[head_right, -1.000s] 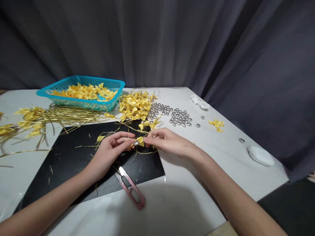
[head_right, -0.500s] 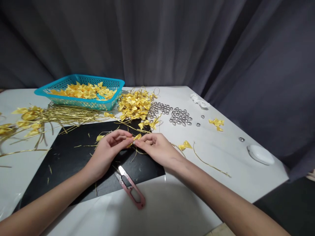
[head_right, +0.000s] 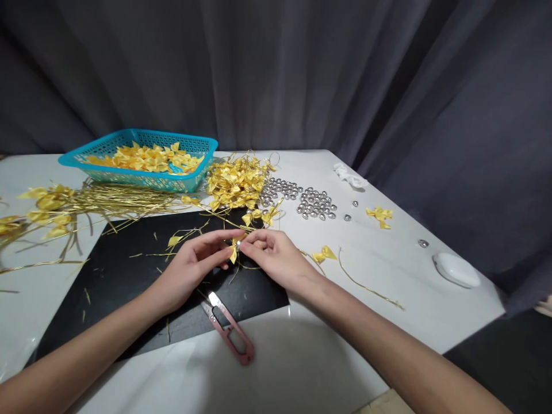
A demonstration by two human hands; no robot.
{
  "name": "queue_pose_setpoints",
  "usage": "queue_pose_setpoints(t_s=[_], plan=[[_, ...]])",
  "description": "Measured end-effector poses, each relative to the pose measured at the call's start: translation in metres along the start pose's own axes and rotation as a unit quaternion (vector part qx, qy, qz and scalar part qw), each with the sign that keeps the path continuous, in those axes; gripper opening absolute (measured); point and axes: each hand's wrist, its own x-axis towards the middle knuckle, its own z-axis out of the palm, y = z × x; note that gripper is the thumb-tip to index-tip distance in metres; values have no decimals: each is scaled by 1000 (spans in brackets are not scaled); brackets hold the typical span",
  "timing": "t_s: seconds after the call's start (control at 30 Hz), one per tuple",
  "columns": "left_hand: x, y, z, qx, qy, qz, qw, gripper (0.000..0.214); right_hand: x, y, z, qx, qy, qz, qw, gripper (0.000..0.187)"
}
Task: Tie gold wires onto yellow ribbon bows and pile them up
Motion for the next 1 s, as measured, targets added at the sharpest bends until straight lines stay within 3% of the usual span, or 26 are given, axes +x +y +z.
queue_pose_setpoints(t_s=[0.27,0.5,0.7,1.0], plan=[[0,-2,-3,-31,22,-13,999,35,0,2,-2,103,-63,80,989,24],[1,-2,-3,-14,19,-15,1000,36,0,-5,-5,2,-39,14,999,20],[1,-2,-2,-15,9,-15,1000,40,0,-7,-7,-27,-68,13,997,29],[0,-3,-5,-32,2,-24,999,41,0,-10,-14,-86,-79,4,993,14]])
